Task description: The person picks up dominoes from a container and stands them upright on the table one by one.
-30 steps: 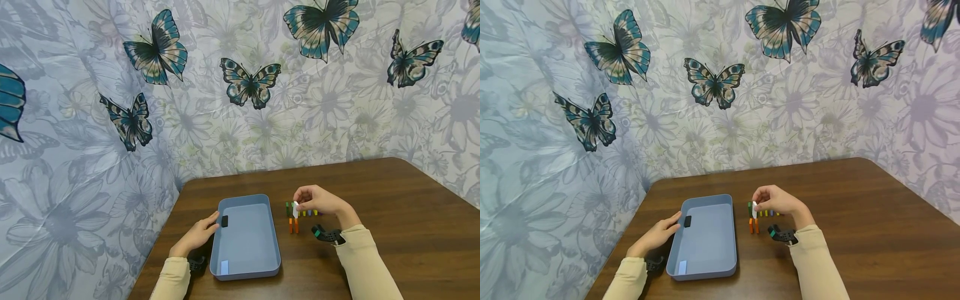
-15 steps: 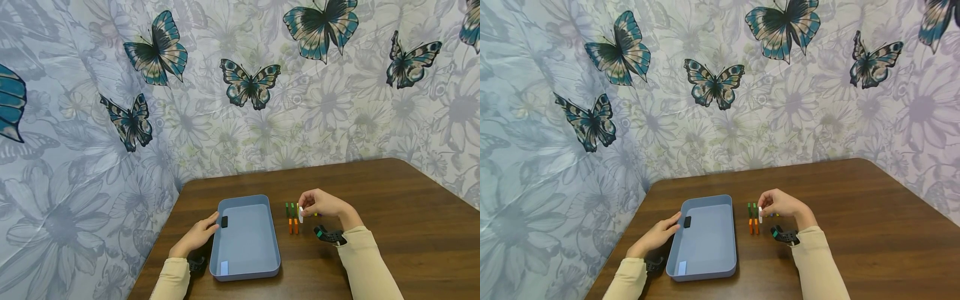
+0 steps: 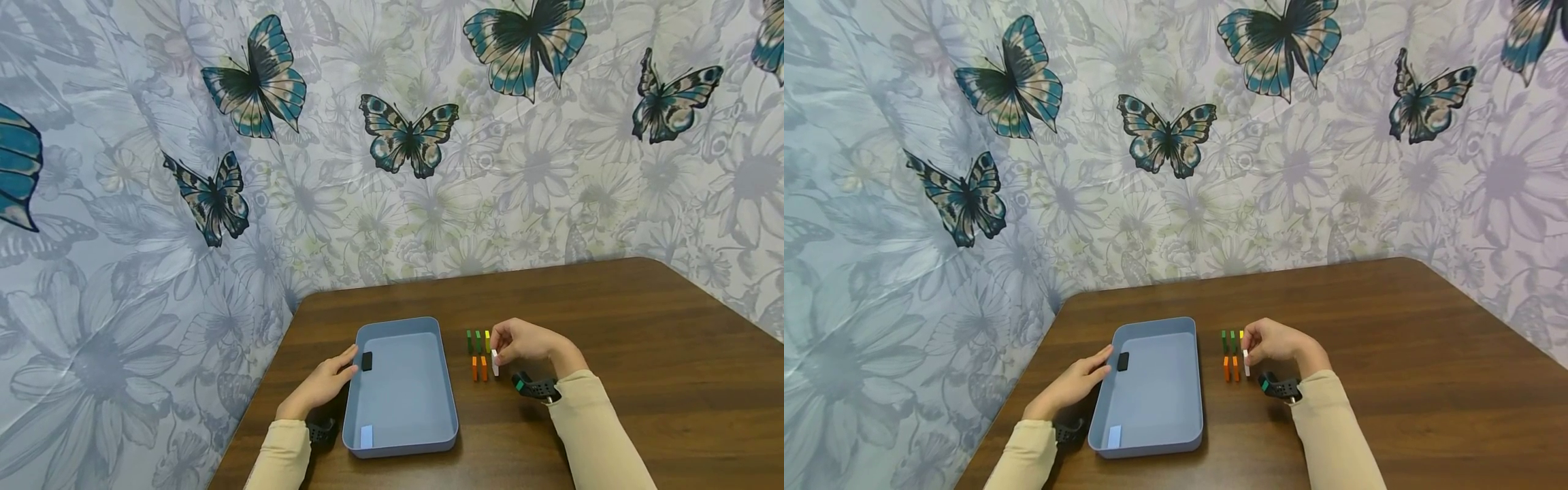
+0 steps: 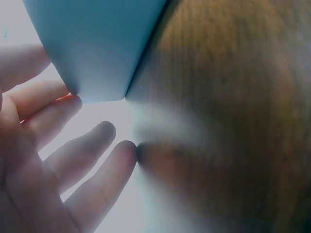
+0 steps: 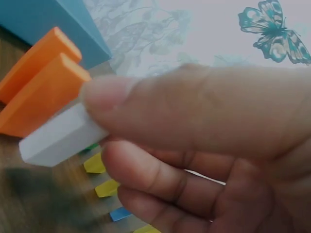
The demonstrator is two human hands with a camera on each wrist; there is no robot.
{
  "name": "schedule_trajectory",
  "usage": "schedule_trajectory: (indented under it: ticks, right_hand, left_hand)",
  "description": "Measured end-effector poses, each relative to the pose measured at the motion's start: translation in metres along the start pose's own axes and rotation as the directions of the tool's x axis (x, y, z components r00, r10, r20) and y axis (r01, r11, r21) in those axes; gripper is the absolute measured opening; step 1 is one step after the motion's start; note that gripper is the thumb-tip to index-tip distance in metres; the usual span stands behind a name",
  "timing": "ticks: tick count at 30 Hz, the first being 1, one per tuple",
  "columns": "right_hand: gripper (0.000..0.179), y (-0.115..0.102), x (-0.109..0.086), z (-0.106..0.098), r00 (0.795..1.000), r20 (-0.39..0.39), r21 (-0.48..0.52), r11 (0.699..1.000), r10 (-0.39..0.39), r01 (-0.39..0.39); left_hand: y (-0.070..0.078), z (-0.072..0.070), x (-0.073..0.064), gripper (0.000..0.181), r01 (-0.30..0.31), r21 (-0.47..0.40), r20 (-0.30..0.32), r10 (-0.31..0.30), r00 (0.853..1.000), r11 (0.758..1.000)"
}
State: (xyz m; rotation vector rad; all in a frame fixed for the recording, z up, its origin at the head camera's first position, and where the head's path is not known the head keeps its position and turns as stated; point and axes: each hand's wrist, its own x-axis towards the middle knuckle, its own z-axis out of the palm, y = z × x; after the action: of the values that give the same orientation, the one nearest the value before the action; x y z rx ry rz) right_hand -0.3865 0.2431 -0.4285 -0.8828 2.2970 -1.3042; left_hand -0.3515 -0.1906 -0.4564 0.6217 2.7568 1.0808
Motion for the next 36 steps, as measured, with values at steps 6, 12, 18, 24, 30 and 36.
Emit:
schedule_trajectory:
  ticks: [6,12,18,24,30,36]
  right_hand:
    - [0.017,-0.002,0.001,0.004,1.0,0.012,-0.008,1.0,0.001,-0.001]
    - [0.018,-0.001,0.001,0.006,0.999,0.024,0.019,0.999,0.027,-0.027]
    - [0.022,0.001,0.003,0.009,0.998,0.037,0.033,0.998,0.059,-0.06]
    - [0.024,0.001,0.005,0.01,0.997,0.038,-0.01,0.997,0.074,-0.074]
    - [0.025,0.0,0.005,0.01,0.996,0.035,-0.02,0.997,0.08,-0.08]
    - [0.026,-0.003,0.002,0.011,0.996,0.037,0.014,0.996,0.087,-0.087]
  left_hand:
    - [0.017,-0.006,-0.005,0.052,0.01,-0.011,0.015,-0.01,1.0,1.0]
    - [-0.002,-0.002,0.003,0.053,0.008,-0.001,0.009,-0.008,1.0,1.0]
    - [-0.002,-0.001,0.001,0.053,0.006,-0.003,0.01,-0.006,1.0,1.0]
    - [-0.002,-0.002,0.0,0.054,0.023,-0.008,0.021,-0.022,1.0,1.0]
    - [-0.003,-0.002,0.001,0.053,0.019,-0.01,0.014,-0.019,1.0,1.0]
    - [-0.003,-0.001,0.002,0.053,-0.002,-0.015,0.006,0.003,1.0,1.0]
